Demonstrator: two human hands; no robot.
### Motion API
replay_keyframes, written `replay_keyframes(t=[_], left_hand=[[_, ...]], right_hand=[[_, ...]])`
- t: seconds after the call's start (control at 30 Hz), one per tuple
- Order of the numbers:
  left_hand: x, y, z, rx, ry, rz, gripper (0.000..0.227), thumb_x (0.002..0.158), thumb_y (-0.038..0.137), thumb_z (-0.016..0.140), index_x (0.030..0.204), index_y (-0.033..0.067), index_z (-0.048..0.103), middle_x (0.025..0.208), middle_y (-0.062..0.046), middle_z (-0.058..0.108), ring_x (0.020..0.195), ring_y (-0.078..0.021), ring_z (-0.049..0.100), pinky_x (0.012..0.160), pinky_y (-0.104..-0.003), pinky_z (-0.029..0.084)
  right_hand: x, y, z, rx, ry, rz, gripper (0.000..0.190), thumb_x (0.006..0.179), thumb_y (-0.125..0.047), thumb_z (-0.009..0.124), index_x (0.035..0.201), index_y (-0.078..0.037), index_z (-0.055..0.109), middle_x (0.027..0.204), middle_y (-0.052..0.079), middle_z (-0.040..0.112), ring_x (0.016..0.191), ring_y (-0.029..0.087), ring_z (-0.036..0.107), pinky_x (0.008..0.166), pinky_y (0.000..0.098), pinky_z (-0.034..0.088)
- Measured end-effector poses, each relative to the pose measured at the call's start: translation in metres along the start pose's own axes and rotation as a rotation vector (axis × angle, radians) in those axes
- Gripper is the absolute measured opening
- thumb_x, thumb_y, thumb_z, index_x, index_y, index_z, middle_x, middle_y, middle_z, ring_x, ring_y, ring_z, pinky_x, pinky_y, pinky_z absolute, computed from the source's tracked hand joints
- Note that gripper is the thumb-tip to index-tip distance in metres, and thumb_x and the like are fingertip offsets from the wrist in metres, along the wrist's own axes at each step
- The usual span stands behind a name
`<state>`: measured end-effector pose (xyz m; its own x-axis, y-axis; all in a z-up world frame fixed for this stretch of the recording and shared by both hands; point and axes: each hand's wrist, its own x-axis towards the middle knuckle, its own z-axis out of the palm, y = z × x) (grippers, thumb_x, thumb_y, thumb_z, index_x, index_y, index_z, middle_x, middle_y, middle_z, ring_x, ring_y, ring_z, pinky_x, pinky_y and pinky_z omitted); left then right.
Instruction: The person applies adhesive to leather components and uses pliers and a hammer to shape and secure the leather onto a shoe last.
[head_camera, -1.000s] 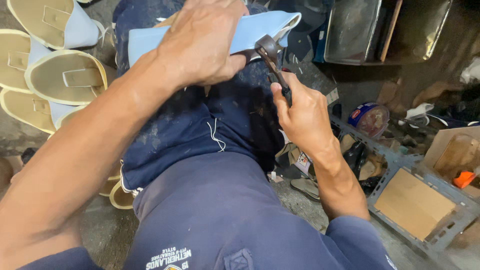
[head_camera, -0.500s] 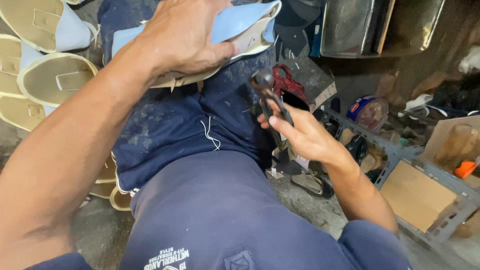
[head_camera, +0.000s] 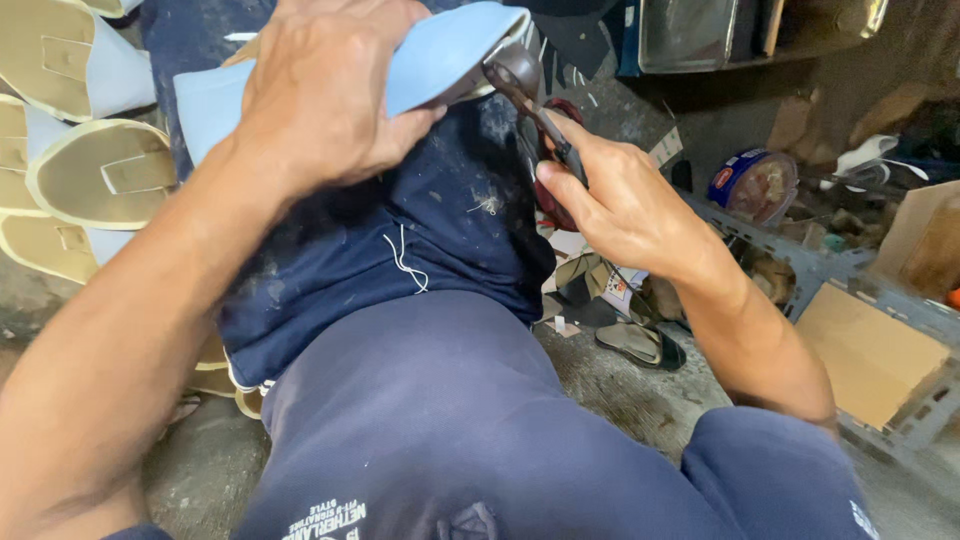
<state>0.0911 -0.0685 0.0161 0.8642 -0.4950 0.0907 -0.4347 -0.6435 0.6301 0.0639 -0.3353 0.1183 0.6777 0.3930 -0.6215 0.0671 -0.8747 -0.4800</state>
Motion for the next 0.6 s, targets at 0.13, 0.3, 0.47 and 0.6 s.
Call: replay_keyframes(t=[0.13, 0.3, 0.47, 0.6], left_hand=[[-0.021, 0.03, 0.015, 0.386, 0.12, 0.026, 0.086, 0.062, 0.051, 0.087, 0.133, 0.0098, 0.063, 0.114, -0.004, 0.068, 0.105, -0.025, 0.06, 0.107, -0.043, 0.035], [-0.036, 0.057, 0.045, 0.587, 0.398, 0.051, 0.02, 0.117, 0.012, 0.054, 0.123, 0.0102, 0.073, 0.112, -0.003, 0.066, 0.107, -0.0222, 0.063, 0.116, -0.049, 0.037], [-0.038, 0.052, 0.042, 0.554, 0.42, 0.047, 0.016, 0.12, 0.012, 0.059, 0.126, 0.0069, 0.073, 0.117, -0.008, 0.071, 0.112, -0.026, 0.064, 0.116, -0.052, 0.037], [-0.022, 0.034, 0.02, 0.494, 0.26, 0.021, 0.051, 0.089, 0.037, 0.069, 0.13, 0.0082, 0.066, 0.117, -0.004, 0.067, 0.109, -0.0226, 0.061, 0.105, -0.042, 0.039]], right_hand=[[-0.017, 0.003, 0.0, -0.114, -0.033, -0.026, 0.053, 0.104, -0.02, 0.044, 0.152, 0.002, 0.038, 0.14, 0.028, 0.059, 0.116, 0.053, 0.057, 0.084, 0.053, 0.043], [-0.032, -0.004, -0.003, -0.165, -0.127, 0.027, 0.05, 0.105, -0.023, 0.043, 0.147, 0.005, 0.041, 0.139, 0.027, 0.058, 0.12, 0.05, 0.055, 0.088, 0.056, 0.044], [-0.031, -0.022, -0.002, -0.081, -0.198, 0.218, 0.038, 0.104, -0.029, 0.041, 0.135, -0.008, 0.047, 0.094, 0.009, 0.08, 0.099, 0.038, 0.071, 0.081, 0.0467, 0.047], [-0.021, -0.016, 0.003, -0.011, -0.036, 0.141, 0.028, 0.105, -0.023, 0.043, 0.125, -0.006, 0.051, 0.068, 0.003, 0.07, 0.064, 0.027, 0.066, 0.07, 0.0415, 0.047]])
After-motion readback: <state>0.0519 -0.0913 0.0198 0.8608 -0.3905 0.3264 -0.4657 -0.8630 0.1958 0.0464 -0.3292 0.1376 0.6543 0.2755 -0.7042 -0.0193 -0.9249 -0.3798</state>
